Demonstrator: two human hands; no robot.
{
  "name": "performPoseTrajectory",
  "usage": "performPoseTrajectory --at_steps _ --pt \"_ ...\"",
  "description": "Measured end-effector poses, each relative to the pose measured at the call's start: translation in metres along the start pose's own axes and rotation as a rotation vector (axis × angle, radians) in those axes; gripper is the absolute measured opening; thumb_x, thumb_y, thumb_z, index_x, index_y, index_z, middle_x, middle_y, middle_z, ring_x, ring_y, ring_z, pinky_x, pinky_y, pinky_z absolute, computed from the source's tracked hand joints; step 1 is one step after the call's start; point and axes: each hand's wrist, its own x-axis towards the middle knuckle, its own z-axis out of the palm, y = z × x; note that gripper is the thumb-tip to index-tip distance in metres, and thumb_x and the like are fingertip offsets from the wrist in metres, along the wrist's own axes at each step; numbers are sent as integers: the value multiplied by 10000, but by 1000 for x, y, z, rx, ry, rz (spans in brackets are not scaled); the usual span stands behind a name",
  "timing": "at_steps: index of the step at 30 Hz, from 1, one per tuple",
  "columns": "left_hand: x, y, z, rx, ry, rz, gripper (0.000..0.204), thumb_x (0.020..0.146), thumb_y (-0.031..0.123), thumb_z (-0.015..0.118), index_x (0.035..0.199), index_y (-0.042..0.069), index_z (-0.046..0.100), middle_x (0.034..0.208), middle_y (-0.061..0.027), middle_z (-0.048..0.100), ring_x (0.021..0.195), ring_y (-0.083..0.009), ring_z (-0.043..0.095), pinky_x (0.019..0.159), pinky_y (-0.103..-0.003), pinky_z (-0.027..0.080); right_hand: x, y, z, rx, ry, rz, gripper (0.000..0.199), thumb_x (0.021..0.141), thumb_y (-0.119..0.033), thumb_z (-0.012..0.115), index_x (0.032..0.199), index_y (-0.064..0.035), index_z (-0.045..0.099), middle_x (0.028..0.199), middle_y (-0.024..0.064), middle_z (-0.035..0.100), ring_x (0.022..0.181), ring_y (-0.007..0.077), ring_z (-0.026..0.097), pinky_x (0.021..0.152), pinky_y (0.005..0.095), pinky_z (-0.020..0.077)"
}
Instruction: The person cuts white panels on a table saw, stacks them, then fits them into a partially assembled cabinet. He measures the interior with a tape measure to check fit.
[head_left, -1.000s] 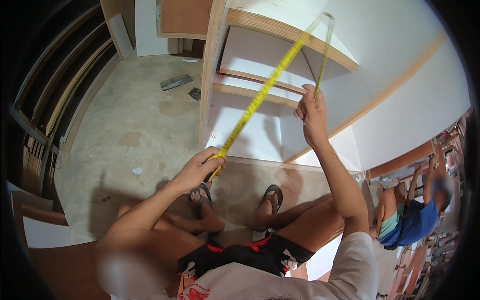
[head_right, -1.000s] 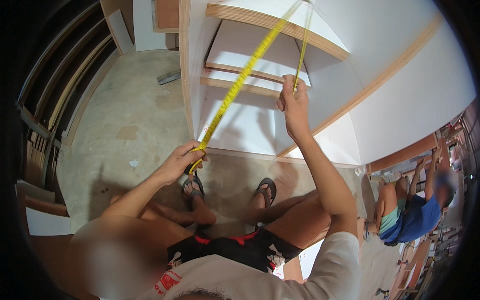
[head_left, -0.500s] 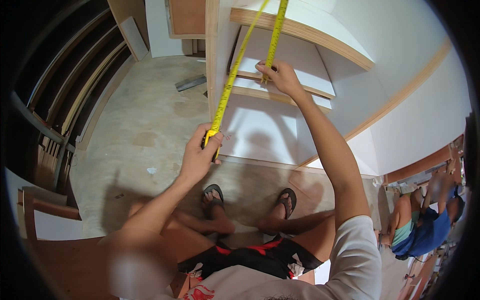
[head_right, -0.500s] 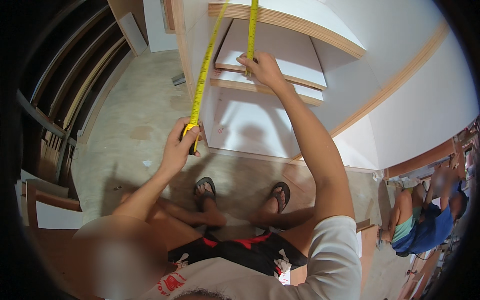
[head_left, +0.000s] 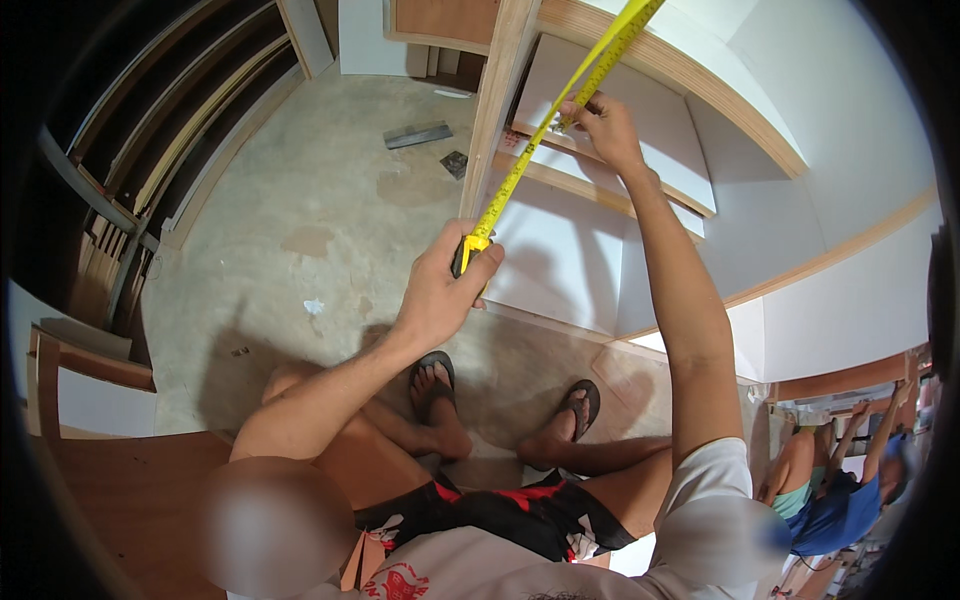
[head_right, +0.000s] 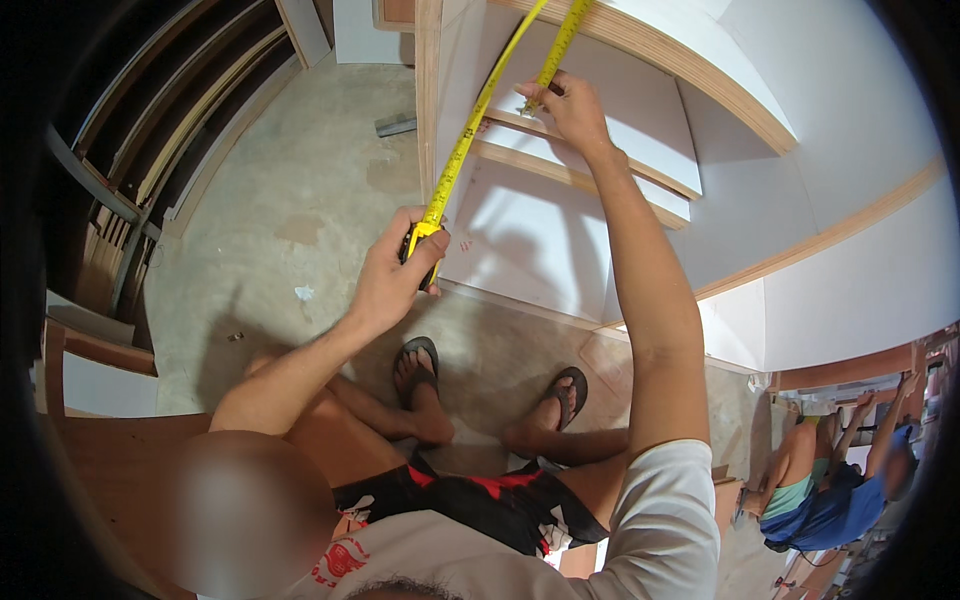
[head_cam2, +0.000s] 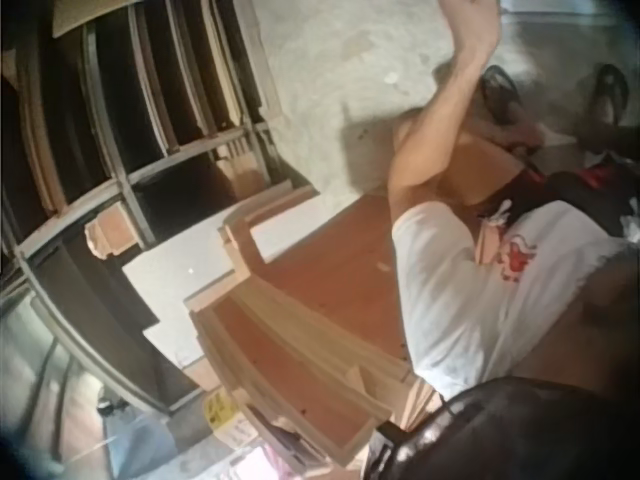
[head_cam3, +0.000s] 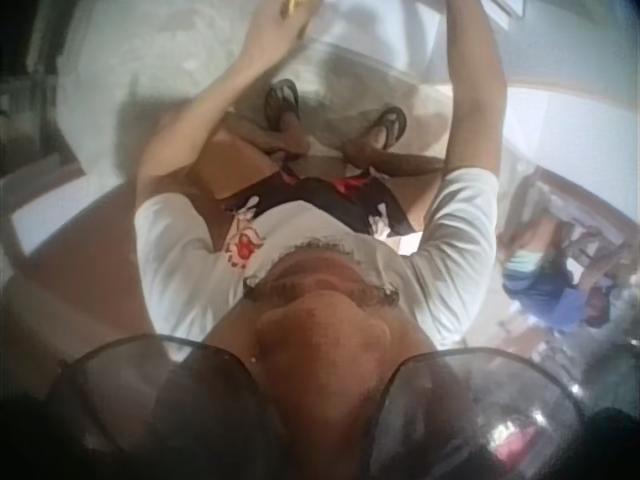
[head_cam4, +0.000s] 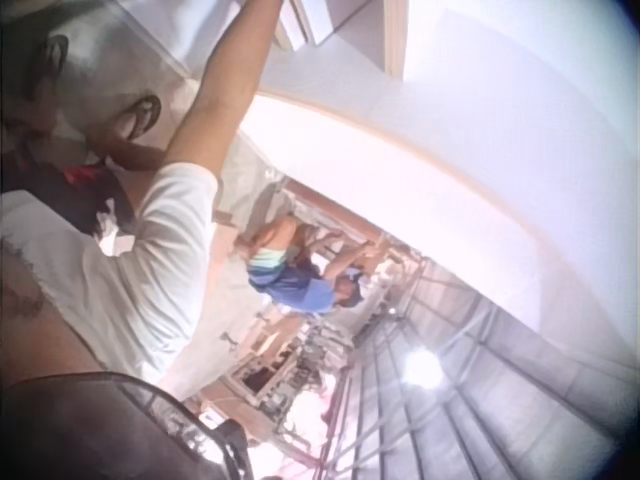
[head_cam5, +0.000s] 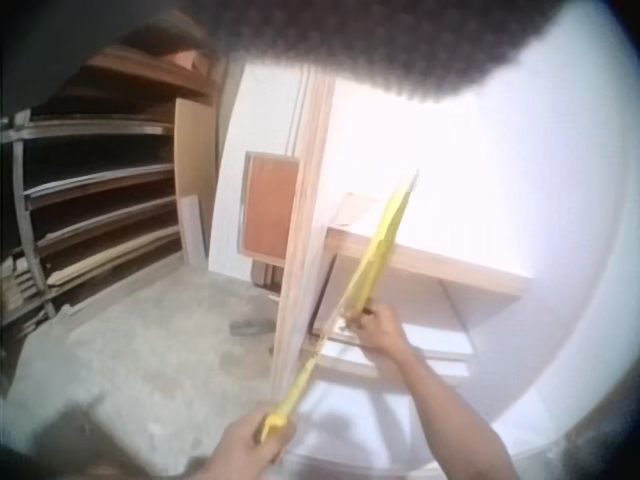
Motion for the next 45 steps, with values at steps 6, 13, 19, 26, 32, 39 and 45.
performPoseTrajectory --at_steps 6,13,19,26,32,39,45 --pt "-2 -12 -4 -46 26 7 343 1053 302 658 1247 34 567 851 -17 587 732 -88 576 608 -281 568 -2 0 9 -58 7 -82 260 987 -263 733 1105 -42 802 921 97 792 813 162 697 774 337 544" --pt "-14 -26 -6 26 51 -25 316 1059 290 658 1190 24 549 862 -22 577 734 -86 574 601 -284 564 0 6 26 142 -15 59 291 1027 -276 704 1105 -5 774 877 51 760 806 113 668 687 291 546" --pt "-48 -105 -8 51 52 -132 273 1065 260 648 1151 24 538 848 -13 555 732 -79 550 587 -279 554 1 6 36 242 31 119 301 1057 -243 642 1140 13 777 904 99 770 776 148 672 724 325 578" --pt "-79 -160 -27 86 26 -170 241 1067 226 637 1131 33 507 899 -27 518 754 -83 541 584 -276 597 -5 6 38 285 57 66 319 1088 -229 600 1184 40 741 958 92 760 878 148 683 762 334 575" --pt "-99 -188 -35 49 2 -323 211 1063 165 622 1097 36 459 910 -49 556 761 -102 586 586 -306 620 -8 -3 39 205 56 48 349 1112 -232 563 1096 78 722 919 95 746 851 142 678 758 335 585" --pt "-124 -212 -33 -51 81 -457 170 1067 158 605 1119 73 468 935 -45 585 794 -108 597 613 -331 636 -2 22 47 326 130 32 404 1080 -331 612 989 45 725 771 86 659 687 163 545 650 366 455" --pt "-158 -228 -11 -122 128 -336 155 1077 161 600 1113 58 490 976 -41 612 842 -94 600 650 -296 599 -4 10 48 183 125 41 382 1081 -321 601 978 25 726 750 118 664 663 197 555 643 379 458"
